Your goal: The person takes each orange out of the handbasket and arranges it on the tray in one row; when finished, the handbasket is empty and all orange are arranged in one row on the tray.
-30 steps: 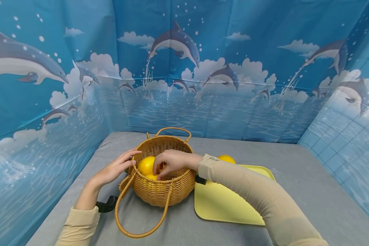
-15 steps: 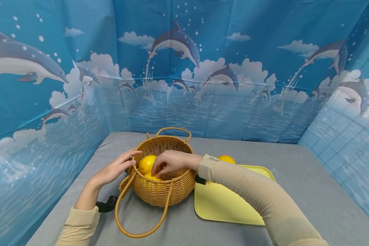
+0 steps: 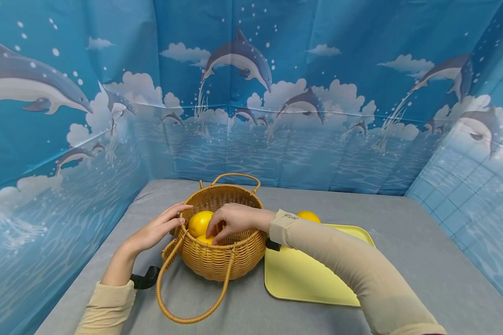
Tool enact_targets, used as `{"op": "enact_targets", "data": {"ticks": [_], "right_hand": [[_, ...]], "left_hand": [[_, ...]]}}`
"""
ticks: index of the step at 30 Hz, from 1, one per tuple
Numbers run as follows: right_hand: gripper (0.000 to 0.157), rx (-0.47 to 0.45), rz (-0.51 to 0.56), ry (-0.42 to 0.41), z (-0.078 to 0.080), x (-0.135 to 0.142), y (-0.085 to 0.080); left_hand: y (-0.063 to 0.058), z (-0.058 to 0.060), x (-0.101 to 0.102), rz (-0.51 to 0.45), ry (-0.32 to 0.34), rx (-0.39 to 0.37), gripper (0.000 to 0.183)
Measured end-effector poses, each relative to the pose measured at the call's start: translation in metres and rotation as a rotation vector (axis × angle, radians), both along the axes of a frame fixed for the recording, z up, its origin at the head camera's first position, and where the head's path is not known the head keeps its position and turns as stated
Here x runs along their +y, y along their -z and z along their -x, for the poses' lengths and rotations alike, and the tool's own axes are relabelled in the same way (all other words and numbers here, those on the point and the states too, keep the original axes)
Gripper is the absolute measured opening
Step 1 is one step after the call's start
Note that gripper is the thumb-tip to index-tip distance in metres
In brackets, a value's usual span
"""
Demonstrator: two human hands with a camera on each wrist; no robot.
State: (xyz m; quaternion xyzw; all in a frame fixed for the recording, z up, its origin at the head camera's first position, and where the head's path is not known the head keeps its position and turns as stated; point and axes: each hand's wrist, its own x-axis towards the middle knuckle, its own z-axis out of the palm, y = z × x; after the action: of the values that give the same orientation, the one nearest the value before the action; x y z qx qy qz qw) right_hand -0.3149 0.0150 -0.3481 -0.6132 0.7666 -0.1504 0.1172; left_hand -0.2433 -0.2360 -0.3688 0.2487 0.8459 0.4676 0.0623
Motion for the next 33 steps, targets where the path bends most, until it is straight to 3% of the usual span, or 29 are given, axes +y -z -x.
{"op": "enact_targets", "data": {"ticks": [3, 10, 19, 28, 33], "right_hand": [[0.021, 0.027, -0.015, 0.022, -0.0005, -0.0008, -0.0005], [0.022, -0.021, -0.05, 0.046, -0.0004, -0.0026, -0.0003], [0.022, 0.04, -0.019, -0.011, 0.002, -0.0022, -0.0011], [0.025, -0.009, -0.05, -0.022, 0.0003, -0.0024, -0.002], [0.029, 0.024, -0.048, -0.016, -0.0011, -0.0037, -0.0025]], "left_hand": [[-0.0005, 0.0001, -0.0002, -0.001, 0.0, 0.0, 0.045], [-0.0012, 0.0, -0.0005, 0.014, 0.001, 0.003, 0.046], [-0.0011, -0.0001, -0.0009, 0.002, 0.002, 0.002, 0.045], [0.0001, 0.0001, -0.0003, -0.001, 0.005, -0.002, 0.046], [0.0004, 0.0002, 0.0, -0.006, 0.007, -0.002, 0.046]]}}
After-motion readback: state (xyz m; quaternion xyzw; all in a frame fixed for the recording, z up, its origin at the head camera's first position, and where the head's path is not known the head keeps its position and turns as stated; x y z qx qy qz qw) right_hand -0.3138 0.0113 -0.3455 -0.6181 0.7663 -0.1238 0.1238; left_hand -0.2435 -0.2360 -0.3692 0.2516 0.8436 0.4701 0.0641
